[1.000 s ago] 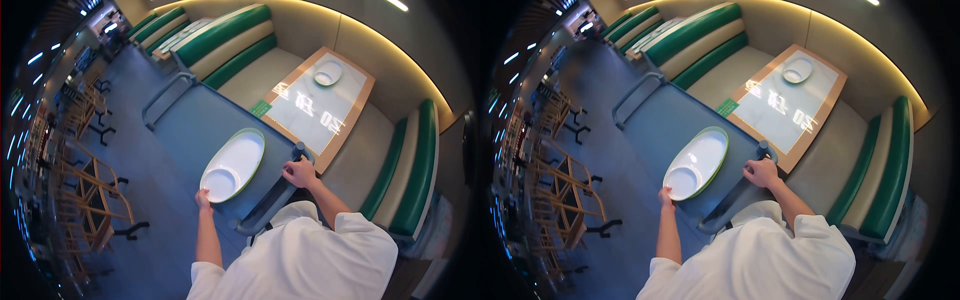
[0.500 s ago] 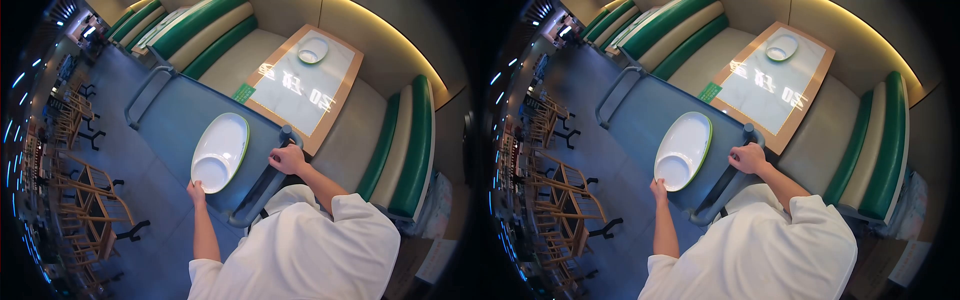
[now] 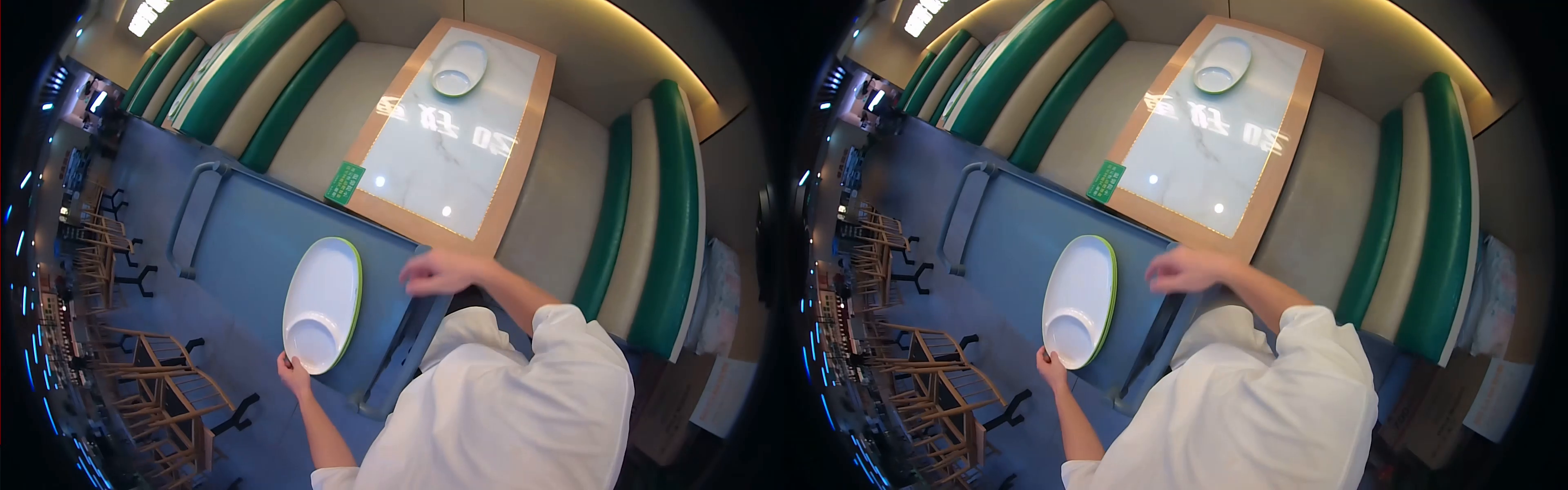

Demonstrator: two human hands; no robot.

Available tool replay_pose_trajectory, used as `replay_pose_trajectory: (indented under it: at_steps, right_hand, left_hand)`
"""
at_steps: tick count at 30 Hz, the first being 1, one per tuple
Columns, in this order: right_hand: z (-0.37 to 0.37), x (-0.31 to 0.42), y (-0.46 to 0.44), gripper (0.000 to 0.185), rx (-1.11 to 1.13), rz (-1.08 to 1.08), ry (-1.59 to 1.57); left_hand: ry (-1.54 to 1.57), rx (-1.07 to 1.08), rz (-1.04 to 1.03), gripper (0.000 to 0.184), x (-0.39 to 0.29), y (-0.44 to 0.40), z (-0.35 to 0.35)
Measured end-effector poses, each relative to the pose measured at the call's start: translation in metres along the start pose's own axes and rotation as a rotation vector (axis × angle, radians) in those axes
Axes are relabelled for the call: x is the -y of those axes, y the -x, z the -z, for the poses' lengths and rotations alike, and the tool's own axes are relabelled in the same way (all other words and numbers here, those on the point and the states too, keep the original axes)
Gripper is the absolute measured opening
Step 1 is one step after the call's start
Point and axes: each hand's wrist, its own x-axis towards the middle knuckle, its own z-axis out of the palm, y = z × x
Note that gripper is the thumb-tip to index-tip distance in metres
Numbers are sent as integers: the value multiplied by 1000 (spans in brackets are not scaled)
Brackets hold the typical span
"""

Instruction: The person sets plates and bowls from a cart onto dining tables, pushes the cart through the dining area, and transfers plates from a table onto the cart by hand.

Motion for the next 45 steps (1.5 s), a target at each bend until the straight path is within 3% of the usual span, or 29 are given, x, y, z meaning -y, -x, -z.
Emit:
replay_pose_trajectory:
  at_steps: [2,3,4,6,8,10,12,14,18,20,22,25,27,31,33,34,36,38,40,45]
  right_hand:
    - [52,-41,-26,38,-334,-117,70]
    - [81,-88,-45,37,-501,-119,152]
    - [111,-115,-59,37,-640,-172,163]
    - [167,-189,-90,39,-835,-272,138]
    - [218,-242,-112,46,-852,-413,186]
    - [254,-265,-130,52,-840,-498,286]
    - [322,-286,-158,58,-812,-546,456]
    - [359,-313,-188,67,-897,-550,476]
    - [389,-297,-219,71,-837,-668,803]
    - [384,-295,-224,73,-712,-811,891]
    - [380,-282,-228,64,-608,-874,967]
    - [348,-288,-220,37,-511,-671,1125]
    - [315,-300,-213,22,-444,-543,1175]
    - [246,-291,-178,16,-340,-299,1130]
    - [211,-238,-158,18,-344,-223,1091]
    - [198,-207,-146,19,-423,-136,1082]
    - [170,-155,-125,20,-509,-32,1084]
    - [140,-106,-104,17,-640,81,976]
    - [98,-50,-81,17,-645,195,951]
    - [-44,60,-43,16,-574,502,923]
  left_hand:
    - [-55,-76,-31,39,-11,7,0]
    - [-404,-107,-162,39,9,-1,2]
    - [-423,-111,-162,39,0,1,3]
    - [-145,-1,142,42,-29,18,4]
    - [-154,-141,114,46,-21,41,1]
    - [-45,-134,124,47,-4,73,3]
    - [-323,-96,71,45,-10,118,6]
    - [-351,61,257,46,11,159,16]
    - [-351,11,410,50,-52,216,-14]
    - [-204,-267,455,50,-60,230,-35]
    - [-173,-298,488,49,-56,230,-35]
    - [-122,-280,616,48,-61,243,-29]
    - [-147,-232,589,49,-82,228,-35]
    - [-71,-303,540,47,-87,224,-36]
    - [-324,-345,345,38,-89,223,-31]
    - [-309,-362,356,38,-92,220,-28]
    - [-434,-400,-5,28,-101,205,-26]
    - [-182,-380,-144,23,-112,180,-31]
    - [124,-189,-195,28,-127,160,-42]
    - [1364,616,26,84,-194,128,-35]
